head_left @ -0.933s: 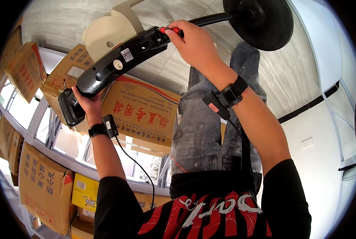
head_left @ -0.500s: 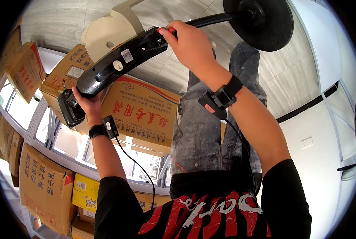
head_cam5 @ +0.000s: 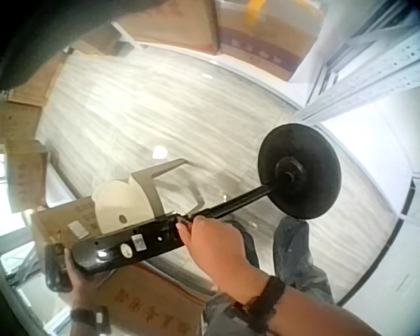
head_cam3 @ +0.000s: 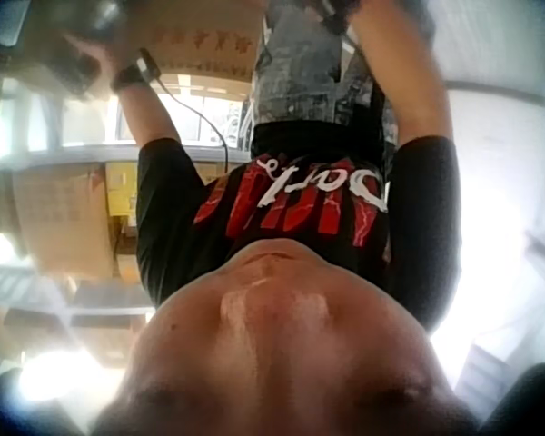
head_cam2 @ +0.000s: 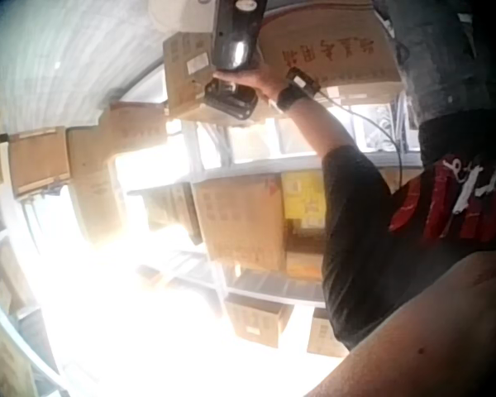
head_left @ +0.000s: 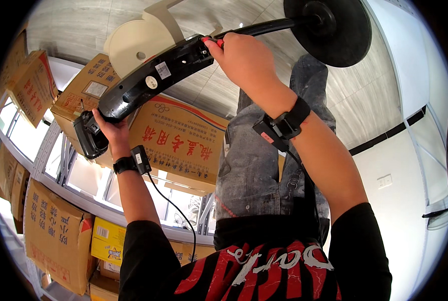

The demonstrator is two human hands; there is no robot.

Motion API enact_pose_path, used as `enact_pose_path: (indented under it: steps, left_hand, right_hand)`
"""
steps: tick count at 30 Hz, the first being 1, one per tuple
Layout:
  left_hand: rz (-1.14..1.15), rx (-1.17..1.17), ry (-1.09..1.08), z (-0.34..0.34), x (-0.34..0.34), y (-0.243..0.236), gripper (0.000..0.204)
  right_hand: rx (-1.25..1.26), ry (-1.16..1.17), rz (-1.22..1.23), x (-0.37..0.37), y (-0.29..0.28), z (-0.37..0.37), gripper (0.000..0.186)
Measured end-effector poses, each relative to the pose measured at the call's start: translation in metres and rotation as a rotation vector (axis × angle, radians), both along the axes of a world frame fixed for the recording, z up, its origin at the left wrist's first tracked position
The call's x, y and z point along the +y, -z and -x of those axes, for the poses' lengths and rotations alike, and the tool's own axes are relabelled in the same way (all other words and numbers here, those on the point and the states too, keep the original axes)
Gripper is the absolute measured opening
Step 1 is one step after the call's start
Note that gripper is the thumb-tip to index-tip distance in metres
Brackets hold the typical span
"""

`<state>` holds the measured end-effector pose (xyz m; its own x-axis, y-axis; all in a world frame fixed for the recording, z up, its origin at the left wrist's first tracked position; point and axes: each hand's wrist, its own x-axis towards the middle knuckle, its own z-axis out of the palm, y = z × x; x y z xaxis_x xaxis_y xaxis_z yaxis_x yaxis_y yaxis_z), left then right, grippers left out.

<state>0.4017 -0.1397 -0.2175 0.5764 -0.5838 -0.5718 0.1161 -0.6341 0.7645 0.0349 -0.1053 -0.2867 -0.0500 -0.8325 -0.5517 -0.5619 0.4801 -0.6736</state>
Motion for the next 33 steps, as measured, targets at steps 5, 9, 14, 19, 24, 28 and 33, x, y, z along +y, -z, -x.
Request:
enact_pose_path:
  steps: [5,9,14,19,24,28,33]
  left_hand:
    - [0.008,0.006,0.007,-0.003,0.000,0.000,0.049]
    - [-0.005,-0.026,-0.001,0.000,-0.002,0.001,0.048]
    - [-0.010,-0.037,-0.003,0.002,-0.002,0.000,0.047]
    - [-0.011,-0.022,0.008,0.004,-0.001,0.000,0.047]
    - [-0.027,-0.022,-0.027,0.011,-0.003,-0.003,0.048]
    - [-0.002,-0.005,-0.025,0.002,-0.002,-0.001,0.050]
    - [0.010,-0.020,-0.031,0.004,-0.001,0.000,0.050]
  right_hand:
    - [-0.069,-0.017,0.029,-0.001,0.001,0.001,0.029]
    - [-0.078,-0.018,0.103,0.006,0.009,-0.004,0.030]
    - [-0.027,-0.039,0.416,0.007,0.023,-0.004,0.024]
    - [0.012,-0.078,0.009,-0.005,0.000,0.002,0.022]
    - [0.027,-0.053,0.263,0.000,0.013,-0.003,0.025]
    - [0.048,0.013,0.494,0.005,0.028,-0.007,0.023]
    - [0.030,-0.109,-0.050,-0.012,-0.004,0.000,0.015]
